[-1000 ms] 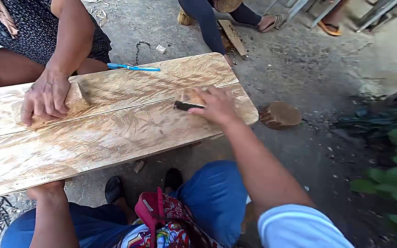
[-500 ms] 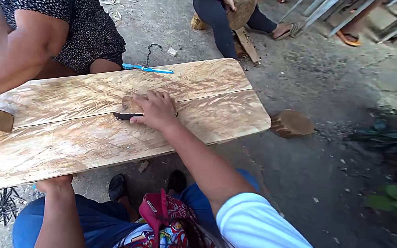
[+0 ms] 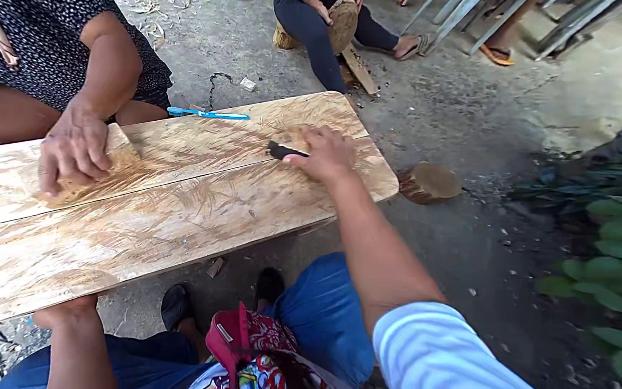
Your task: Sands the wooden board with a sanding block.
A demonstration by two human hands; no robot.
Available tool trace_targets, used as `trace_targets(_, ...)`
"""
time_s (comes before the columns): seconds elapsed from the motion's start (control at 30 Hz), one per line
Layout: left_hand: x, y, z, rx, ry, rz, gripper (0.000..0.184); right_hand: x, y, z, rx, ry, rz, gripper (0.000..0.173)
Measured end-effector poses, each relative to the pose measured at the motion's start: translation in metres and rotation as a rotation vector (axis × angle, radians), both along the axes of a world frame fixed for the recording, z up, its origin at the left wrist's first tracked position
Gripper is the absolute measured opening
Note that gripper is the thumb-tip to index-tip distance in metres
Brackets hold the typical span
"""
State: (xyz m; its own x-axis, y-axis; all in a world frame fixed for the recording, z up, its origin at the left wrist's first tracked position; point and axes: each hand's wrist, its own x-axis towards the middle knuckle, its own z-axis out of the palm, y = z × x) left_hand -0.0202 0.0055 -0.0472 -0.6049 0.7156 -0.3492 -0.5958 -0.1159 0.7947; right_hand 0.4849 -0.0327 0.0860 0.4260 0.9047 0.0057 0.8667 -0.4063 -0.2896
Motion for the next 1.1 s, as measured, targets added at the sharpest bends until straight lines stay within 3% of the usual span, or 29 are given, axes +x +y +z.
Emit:
trace_targets(0.13, -0.005, -0.001, -0.003, 0.003, 0.009, -0.004, 0.061, -0.117, 0.022, -0.006, 0.115, 0.006, 0.333, 0.08)
trace_targets(0.23, -0.006, 0.0, -0.003, 0.017, 0.014, 0.005, 0.061, -0.138, 0.022, 0.002, 0.048, 0.011, 0.424, 0.074)
trace_targets(0.33, -0.01, -0.006, -0.002, 0.066, 0.054, -0.025, 0.051, -0.09, 0.002, 0.005, 0.038, 0.022, 0.311, 0.072)
trace_targets(0.5, -0.018, -0.007, -0.008, 0.001, 0.106, -0.002, 0.049, 0.054, -0.059, 0.0, -0.061, -0.045, -0.121, 0.081)
trace_targets(0.6, -0.006, -0.016, 0.006, -0.033, 0.144, -0.011, 0.048, 0.09, -0.078, 0.001, -0.093, -0.024, -0.28, 0.085)
trace_targets(0.7, -0.001, -0.009, 0.006, -0.029, 0.143, 0.039, 0.049, 0.057, -0.065, 0.003, -0.062, -0.014, -0.19, 0.083)
trace_targets(0.93, -0.001, -0.009, 0.008, -0.05, 0.181, 0.03, 0.047, -0.131, 0.011, -0.001, 0.084, 0.013, 0.37, 0.077)
trace_targets(1.0, -0.008, -0.011, 0.001, 0.029, 0.156, -0.017, 0.049, -0.146, 0.012, 0.006, -0.001, 0.025, 0.407, 0.076)
trace_targets(1.1, 0.003, -0.014, 0.013, -0.024, 0.148, -0.047, 0.049, -0.116, -0.015, 0.007, 0.028, 0.034, 0.356, 0.073)
